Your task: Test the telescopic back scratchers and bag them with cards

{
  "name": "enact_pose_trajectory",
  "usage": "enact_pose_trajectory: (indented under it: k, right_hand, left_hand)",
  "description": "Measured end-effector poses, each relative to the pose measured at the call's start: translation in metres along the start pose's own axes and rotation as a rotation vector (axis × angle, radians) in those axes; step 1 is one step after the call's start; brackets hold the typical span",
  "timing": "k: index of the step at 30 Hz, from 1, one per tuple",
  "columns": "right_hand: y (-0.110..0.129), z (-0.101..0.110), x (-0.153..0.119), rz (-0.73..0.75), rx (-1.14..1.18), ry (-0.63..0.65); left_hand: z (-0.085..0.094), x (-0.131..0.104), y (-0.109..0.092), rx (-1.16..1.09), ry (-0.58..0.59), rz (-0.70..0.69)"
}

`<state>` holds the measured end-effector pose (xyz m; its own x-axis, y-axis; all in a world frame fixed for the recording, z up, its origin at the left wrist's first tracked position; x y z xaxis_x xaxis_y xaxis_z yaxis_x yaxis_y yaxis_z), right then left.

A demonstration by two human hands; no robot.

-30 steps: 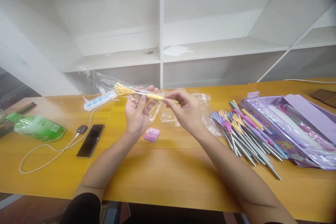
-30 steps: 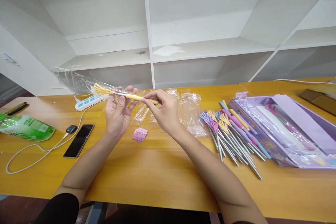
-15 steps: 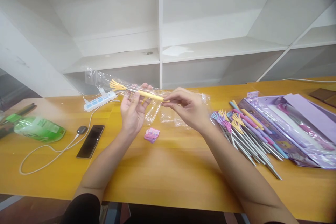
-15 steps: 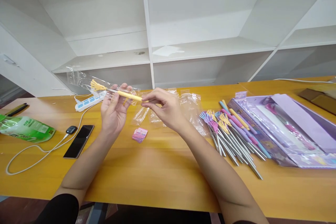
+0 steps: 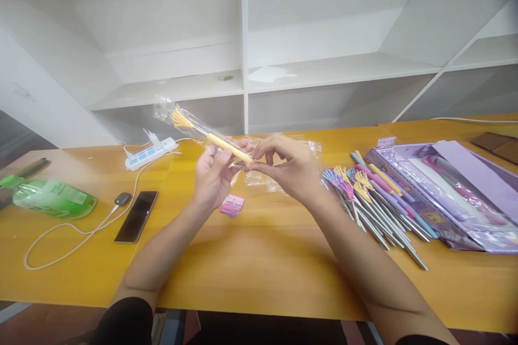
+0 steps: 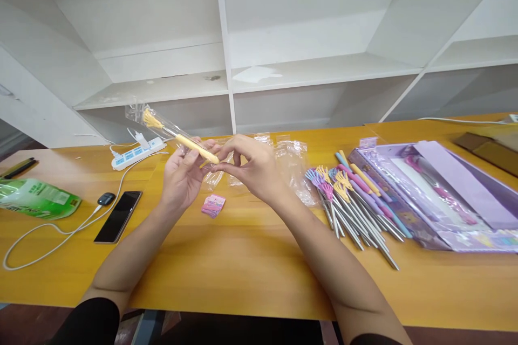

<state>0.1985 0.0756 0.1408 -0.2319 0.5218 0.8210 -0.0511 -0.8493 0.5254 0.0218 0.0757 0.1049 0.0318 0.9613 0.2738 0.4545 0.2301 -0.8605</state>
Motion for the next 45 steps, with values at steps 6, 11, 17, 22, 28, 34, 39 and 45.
enact_pose_trajectory:
  k: [6,11,17,22,28,34,39,45]
  right_hand:
    - [0.002,0.005,0.004,-0.003,-0.064,0.107]
    - [0.0,0.005,0.003,-0.072,-0.057,0.196]
    - [0.0,0.006,0.003,-0.044,-0.094,0.196]
    - [0.0,0.0,-0.002,0.041,-0.277,0.303]
    - [0.0,-0.005,-0.006,0.03,-0.454,0.331]
    - [-0.001,-0.004,-0.005,-0.03,-0.382,0.357]
    - [0.0,-0.005,-0.005,0.023,-0.407,0.33]
    - [0.002,-0.004,-0.006,-0.049,-0.402,0.379]
  left_hand:
    - [0.008,0.005,-0.005,-0.023,-0.028,-0.032]
    - [0.012,0.007,-0.003,0.013,-0.027,-0.026]
    - [0.009,0.006,-0.007,0.015,0.009,0.023]
    - [0.01,0.007,-0.008,0.053,-0.006,0.115]
    - [0.009,0.007,-0.006,0.068,0.004,0.193]
    - [0.007,0.006,-0.007,0.089,0.037,0.182]
    - [0.007,0.007,-0.006,0.077,0.027,0.208]
    - [0.003,0.004,-0.004,0.13,0.088,0.216]
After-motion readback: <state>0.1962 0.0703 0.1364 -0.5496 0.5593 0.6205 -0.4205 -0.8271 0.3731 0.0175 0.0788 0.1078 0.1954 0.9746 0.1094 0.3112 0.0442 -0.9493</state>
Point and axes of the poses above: each hand's wrist, its own x-axis towards the middle knuckle, its own z-axis out of the back of the hand, y = z × x, the point moved 5 cm from there along x, towards the middle knuckle, and after that the axes turned 6 degrees about x, right-handed, at the moved point
